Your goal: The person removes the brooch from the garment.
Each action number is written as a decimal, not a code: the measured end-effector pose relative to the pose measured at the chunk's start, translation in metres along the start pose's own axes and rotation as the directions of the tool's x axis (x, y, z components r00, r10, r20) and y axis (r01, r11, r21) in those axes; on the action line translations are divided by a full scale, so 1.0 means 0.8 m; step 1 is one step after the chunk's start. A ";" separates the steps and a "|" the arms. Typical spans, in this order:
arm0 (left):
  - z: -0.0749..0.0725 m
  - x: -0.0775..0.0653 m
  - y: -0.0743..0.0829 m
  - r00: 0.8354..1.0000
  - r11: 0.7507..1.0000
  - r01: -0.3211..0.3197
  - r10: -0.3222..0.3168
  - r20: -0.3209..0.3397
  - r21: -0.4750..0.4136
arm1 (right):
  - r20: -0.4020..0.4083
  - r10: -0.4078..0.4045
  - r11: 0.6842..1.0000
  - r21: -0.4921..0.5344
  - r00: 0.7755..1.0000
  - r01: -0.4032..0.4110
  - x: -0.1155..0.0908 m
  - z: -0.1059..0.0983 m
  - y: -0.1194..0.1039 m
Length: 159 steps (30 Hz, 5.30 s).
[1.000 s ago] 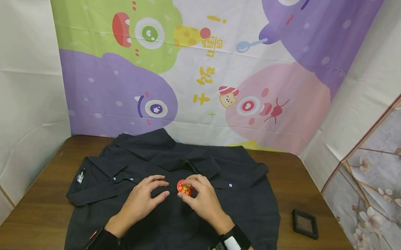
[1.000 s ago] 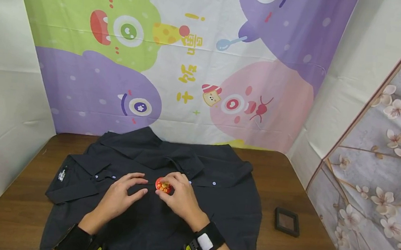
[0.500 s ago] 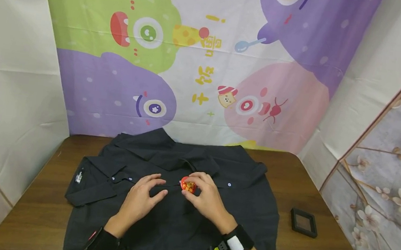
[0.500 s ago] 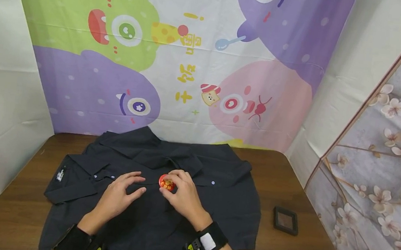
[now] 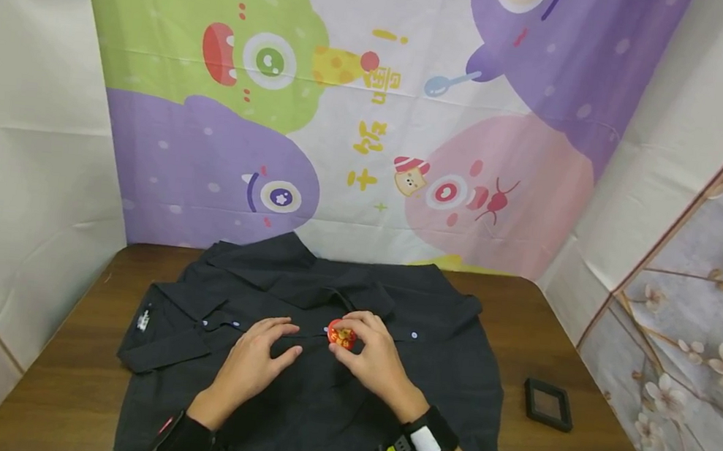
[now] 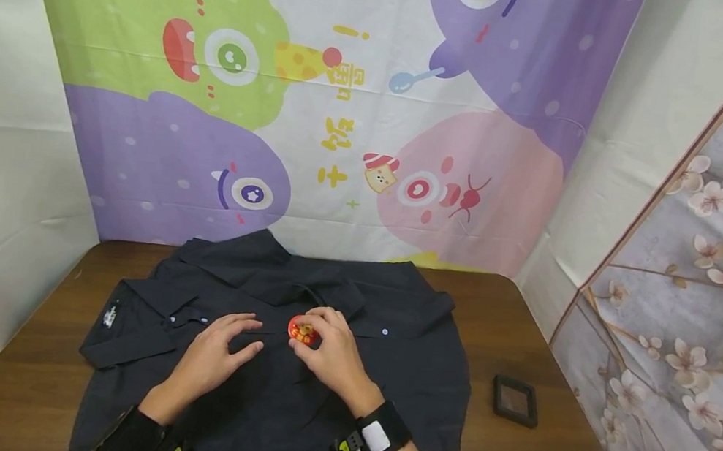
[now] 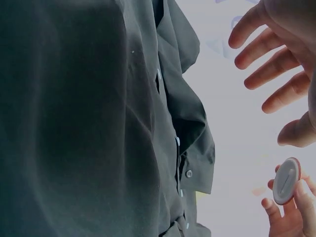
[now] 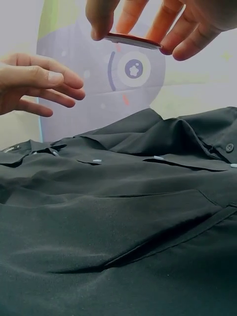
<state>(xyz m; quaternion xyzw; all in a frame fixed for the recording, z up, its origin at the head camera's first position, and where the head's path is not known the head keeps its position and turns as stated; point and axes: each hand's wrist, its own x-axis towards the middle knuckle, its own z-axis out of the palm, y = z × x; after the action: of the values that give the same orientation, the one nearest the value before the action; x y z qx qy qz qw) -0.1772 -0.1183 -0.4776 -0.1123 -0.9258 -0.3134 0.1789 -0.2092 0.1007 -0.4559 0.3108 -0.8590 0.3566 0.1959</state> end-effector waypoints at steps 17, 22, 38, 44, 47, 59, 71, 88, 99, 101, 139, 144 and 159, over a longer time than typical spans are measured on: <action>-0.001 -0.001 -0.003 0.998 0.999 0.033 -0.034 0.051 0.025 | -0.014 0.067 0.998 0.010 0.998 -0.067 0.005 -0.004 -0.003; 0.000 0.002 0.000 0.999 1.000 0.020 -0.021 0.049 0.023 | -0.008 0.086 0.996 0.033 0.996 -0.086 0.005 -0.010 -0.001; -0.002 0.000 -0.003 0.999 0.999 -0.001 -0.001 0.040 0.047 | -0.017 0.093 0.996 -0.001 0.996 -0.093 0.001 -0.025 0.010; -0.001 -0.001 -0.004 0.999 0.998 0.003 -0.005 0.035 0.056 | -0.025 0.093 0.996 0.002 0.995 -0.093 0.001 -0.026 0.012; -0.002 -0.001 -0.005 0.999 0.999 0.002 -0.003 0.035 0.046 | -0.024 0.103 0.995 0.014 0.994 -0.102 0.001 -0.027 0.013; -0.001 -0.002 -0.005 0.999 0.999 -0.001 0.000 0.041 0.032 | -0.035 0.113 0.994 0.009 0.993 -0.113 0.001 -0.034 0.013; 0.000 -0.002 -0.006 0.999 0.999 0.006 -0.007 0.047 0.036 | -0.055 0.104 0.995 0.001 0.993 -0.104 0.003 -0.041 0.015; -0.003 -0.001 -0.003 0.998 0.999 0.020 -0.022 0.057 0.033 | -0.018 0.139 0.990 0.020 0.990 -0.138 0.001 -0.051 0.019; -0.003 -0.001 -0.003 0.998 1.000 0.022 -0.023 0.053 0.021 | -0.025 0.148 0.989 -0.002 0.989 -0.148 -0.001 -0.055 0.025; -0.003 -0.001 -0.003 0.999 1.000 0.015 -0.016 0.045 0.018 | -0.031 0.156 0.988 -0.004 0.987 -0.156 -0.002 -0.055 0.026; 0.000 -0.002 -0.007 0.999 1.000 0.009 -0.009 0.034 0.016 | -0.104 0.139 0.990 -0.015 0.985 -0.142 -0.008 -0.067 0.035; 0.000 -0.004 -0.008 0.999 1.000 0.014 -0.014 0.038 0.010 | -0.114 0.150 0.988 -0.013 0.982 -0.152 -0.010 -0.069 0.035; 0.002 -0.004 -0.009 0.999 1.000 0.011 -0.012 0.047 0.011 | -0.141 0.153 0.988 -0.017 0.978 -0.156 -0.013 -0.075 0.039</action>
<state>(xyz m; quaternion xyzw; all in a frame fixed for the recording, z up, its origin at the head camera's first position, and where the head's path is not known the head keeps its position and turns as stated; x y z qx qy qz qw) -0.1773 -0.1234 -0.4836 -0.1135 -0.9320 -0.3068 0.1560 -0.2157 0.1665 -0.4372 0.2148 -0.8696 0.3797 0.2313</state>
